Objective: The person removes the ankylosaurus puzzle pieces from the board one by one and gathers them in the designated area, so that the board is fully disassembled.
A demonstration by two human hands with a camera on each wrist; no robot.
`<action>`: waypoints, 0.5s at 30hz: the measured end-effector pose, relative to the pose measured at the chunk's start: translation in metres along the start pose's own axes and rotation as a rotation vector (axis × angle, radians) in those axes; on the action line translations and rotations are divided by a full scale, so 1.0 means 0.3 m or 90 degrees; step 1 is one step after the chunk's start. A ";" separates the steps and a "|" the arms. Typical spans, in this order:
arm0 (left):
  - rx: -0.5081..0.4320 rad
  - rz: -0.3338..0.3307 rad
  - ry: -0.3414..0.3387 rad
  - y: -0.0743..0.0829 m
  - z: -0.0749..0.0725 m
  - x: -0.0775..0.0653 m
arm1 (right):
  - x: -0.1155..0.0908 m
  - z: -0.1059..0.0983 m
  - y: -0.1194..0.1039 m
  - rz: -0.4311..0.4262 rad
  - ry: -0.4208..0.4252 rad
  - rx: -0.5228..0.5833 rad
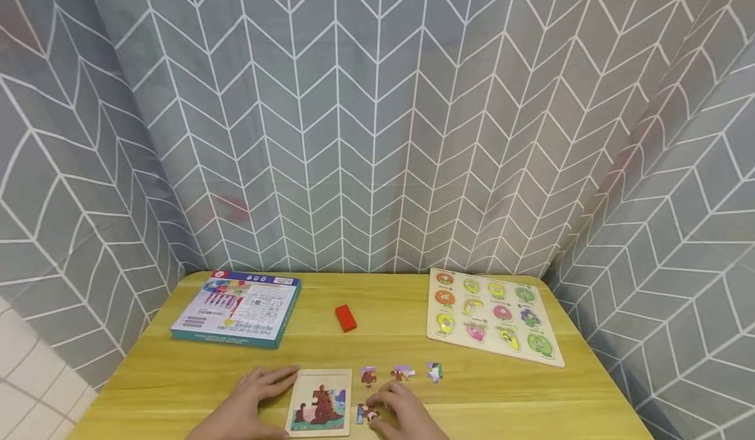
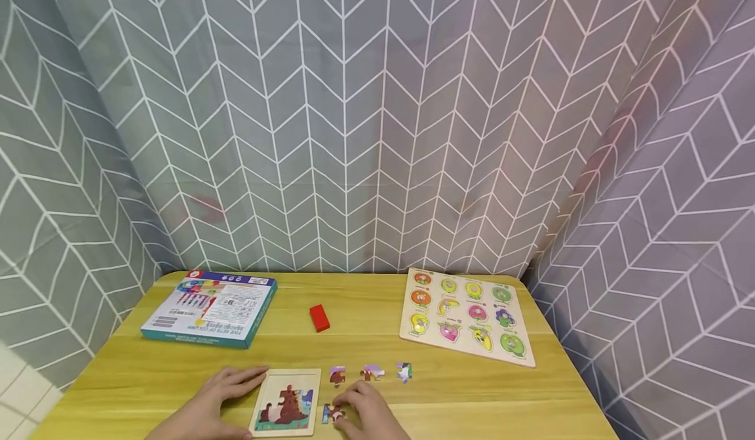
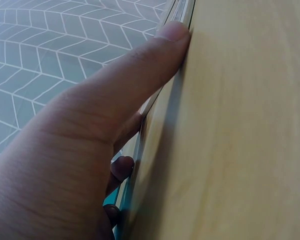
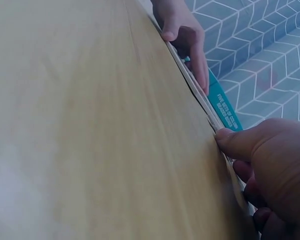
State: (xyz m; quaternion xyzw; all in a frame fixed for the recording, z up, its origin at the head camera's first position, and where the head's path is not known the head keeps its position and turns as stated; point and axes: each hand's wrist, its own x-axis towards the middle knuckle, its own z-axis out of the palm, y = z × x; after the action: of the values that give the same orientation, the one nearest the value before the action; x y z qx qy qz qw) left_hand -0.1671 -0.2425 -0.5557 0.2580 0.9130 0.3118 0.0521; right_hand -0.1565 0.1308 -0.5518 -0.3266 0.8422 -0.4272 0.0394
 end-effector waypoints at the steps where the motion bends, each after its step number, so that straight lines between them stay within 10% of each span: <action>1: 0.000 0.000 0.000 0.000 0.001 0.000 | 0.000 -0.001 0.001 0.000 -0.002 0.003; 15: 0.001 -0.009 -0.001 -0.002 0.003 -0.001 | 0.001 -0.005 0.015 0.004 -0.017 0.018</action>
State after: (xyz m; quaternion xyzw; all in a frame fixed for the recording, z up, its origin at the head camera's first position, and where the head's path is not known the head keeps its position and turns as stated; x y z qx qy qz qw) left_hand -0.1668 -0.2426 -0.5568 0.2519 0.9148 0.3107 0.0552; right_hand -0.1595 0.1335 -0.5544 -0.3287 0.8365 -0.4348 0.0564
